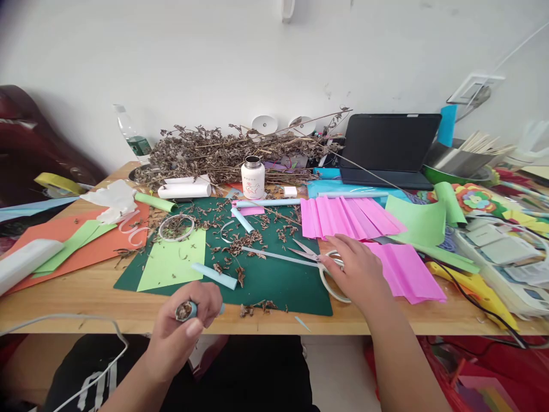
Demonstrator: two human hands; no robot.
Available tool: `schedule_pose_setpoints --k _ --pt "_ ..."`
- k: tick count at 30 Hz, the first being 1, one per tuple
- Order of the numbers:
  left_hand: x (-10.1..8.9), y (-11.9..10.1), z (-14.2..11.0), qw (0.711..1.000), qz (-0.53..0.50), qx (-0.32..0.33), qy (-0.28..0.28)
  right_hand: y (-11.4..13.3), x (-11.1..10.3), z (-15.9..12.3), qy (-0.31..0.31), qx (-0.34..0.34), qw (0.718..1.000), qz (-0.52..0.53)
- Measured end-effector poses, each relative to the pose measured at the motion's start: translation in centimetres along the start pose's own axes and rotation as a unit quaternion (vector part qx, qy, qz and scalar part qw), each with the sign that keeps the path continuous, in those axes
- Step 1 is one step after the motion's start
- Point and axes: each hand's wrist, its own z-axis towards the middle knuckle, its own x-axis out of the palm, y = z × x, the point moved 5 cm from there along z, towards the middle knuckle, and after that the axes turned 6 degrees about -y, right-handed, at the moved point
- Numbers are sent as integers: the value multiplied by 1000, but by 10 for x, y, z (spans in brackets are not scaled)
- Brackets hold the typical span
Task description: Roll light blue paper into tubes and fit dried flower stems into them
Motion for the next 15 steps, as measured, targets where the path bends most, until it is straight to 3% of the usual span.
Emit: schedule_pose_setpoints --k 3,6,9,15 --pt "-3 -3 -4 984 158 79 -18 18 4 11 8 -31 999 -2" --pt "-6 -7 -8 967 226 109 -28 38 13 27 46 -63 997 18" --pt "-8 -9 -11 960 260 106 -15 52 31 48 109 -67 992 0" --pt "-16 -6 -16 933 354 50 21 67 55 75 148 -86 985 -11"
